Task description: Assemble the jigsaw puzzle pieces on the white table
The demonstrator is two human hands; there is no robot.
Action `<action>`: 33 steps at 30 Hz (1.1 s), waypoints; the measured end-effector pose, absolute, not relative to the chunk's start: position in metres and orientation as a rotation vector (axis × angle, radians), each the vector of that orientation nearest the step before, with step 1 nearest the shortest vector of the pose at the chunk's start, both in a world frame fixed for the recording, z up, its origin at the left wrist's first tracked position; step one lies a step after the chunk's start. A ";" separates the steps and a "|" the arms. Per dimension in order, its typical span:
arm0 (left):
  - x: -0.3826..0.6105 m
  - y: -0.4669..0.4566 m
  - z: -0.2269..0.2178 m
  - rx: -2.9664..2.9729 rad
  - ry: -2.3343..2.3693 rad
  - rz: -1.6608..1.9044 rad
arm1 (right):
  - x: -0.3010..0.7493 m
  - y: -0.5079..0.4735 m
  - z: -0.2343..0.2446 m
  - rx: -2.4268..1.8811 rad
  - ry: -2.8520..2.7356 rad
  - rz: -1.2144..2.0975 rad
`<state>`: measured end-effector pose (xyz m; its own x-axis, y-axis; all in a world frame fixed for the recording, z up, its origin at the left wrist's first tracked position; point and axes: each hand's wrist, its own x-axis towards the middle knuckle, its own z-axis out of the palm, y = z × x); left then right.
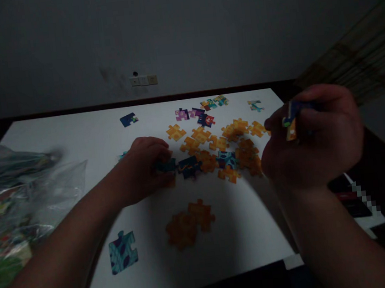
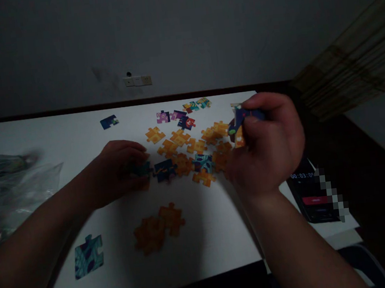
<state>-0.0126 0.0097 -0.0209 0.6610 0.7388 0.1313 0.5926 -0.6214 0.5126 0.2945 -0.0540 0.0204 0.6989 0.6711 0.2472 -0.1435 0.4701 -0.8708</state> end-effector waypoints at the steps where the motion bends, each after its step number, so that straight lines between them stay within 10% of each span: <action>1: -0.012 0.009 -0.020 2.426 1.082 0.445 | 0.288 -0.052 0.026 -0.917 -0.601 0.499; 33: 0.020 -0.022 -0.025 2.482 0.758 0.516 | 0.288 -0.049 0.035 -0.800 -0.657 0.759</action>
<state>0.0201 -0.0223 -0.0249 0.7743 0.5978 0.2076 0.4123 -0.7254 0.5511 0.2876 -0.0492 0.0347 0.5618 0.7955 0.2271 -0.3382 0.4714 -0.8145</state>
